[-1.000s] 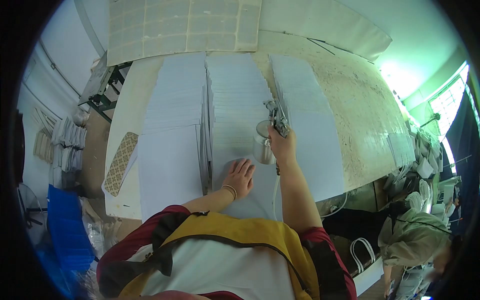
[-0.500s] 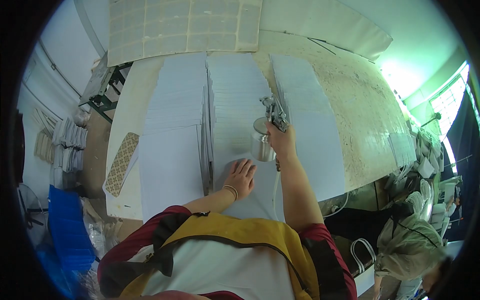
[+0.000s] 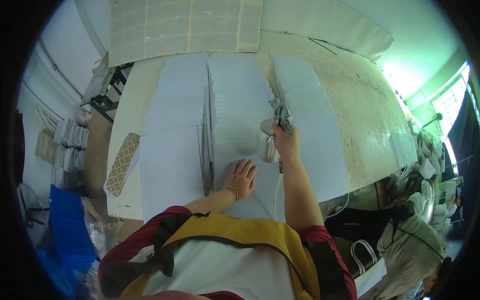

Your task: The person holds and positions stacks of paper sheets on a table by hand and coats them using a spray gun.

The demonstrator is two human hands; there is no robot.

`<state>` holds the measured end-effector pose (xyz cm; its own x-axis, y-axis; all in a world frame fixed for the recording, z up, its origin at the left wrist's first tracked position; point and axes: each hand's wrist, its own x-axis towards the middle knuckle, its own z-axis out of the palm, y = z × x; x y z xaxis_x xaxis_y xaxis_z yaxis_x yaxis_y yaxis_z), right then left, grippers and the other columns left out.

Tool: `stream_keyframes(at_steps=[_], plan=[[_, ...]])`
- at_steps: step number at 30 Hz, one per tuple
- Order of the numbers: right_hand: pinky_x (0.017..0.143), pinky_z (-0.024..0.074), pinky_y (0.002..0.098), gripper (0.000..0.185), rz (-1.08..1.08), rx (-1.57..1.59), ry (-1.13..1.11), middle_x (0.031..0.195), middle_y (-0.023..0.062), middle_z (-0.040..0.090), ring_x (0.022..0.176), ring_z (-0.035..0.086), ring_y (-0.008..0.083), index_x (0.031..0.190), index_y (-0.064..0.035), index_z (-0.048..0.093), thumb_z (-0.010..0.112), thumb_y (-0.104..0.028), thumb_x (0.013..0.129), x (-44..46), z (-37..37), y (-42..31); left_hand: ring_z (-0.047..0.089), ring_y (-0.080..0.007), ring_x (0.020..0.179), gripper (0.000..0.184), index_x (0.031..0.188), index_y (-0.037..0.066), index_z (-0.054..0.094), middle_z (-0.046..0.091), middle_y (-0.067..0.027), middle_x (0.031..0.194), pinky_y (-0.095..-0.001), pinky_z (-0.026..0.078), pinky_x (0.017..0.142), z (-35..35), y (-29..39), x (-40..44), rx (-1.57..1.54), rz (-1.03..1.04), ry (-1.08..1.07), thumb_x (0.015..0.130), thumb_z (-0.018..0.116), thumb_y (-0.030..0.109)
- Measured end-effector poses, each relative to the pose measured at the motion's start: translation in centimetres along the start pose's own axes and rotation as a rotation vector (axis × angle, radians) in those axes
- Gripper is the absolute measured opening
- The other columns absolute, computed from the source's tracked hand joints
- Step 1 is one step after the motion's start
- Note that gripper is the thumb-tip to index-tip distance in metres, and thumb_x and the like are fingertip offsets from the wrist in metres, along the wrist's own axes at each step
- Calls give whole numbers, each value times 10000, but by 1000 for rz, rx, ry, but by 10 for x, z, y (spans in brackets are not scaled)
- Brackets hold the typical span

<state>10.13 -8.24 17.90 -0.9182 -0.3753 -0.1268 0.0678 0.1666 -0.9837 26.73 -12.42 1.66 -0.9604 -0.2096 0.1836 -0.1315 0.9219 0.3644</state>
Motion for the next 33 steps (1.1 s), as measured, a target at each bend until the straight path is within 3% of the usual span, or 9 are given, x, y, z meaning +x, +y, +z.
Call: stream_keyframes(at_steps=[10,13,26,29,33], plan=[[371,264,249,223,23,65,-58,528,-4,493,380,395,82,643,-38,569,640,-172,807,-24,-5,4,280,-316,1306,458,1248,9,464,379,-179,1339,-499,186,1083,0,0,0,-16,8,40,850,461,236],[398,326,221,94,50,37,-169,620,5,532,458,444,63,793,-22,597,638,-104,811,-29,-10,1,289,-319,1298,447,1227,7,473,395,-183,1316,-506,193,1076,1,-1,1,-14,4,26,842,470,233],[399,330,226,105,89,27,-224,618,1,530,453,440,64,765,-26,585,639,-105,807,-38,-7,3,283,-317,1304,454,1234,-2,460,394,-183,1318,-501,178,1082,0,0,1,43,-30,-114,851,455,242],[398,330,230,111,42,76,-159,609,2,525,446,435,66,752,-26,580,635,-103,810,-35,-4,6,275,-309,1313,453,1241,6,458,382,-179,1334,-498,170,1086,-4,1,1,14,-9,-33,859,444,249],[400,332,233,113,89,53,-134,610,5,527,446,436,68,747,-23,577,633,-98,810,-39,-10,3,268,-310,1321,461,1259,21,447,368,-179,1350,-496,167,1089,-2,1,1,39,-23,-87,858,448,249]])
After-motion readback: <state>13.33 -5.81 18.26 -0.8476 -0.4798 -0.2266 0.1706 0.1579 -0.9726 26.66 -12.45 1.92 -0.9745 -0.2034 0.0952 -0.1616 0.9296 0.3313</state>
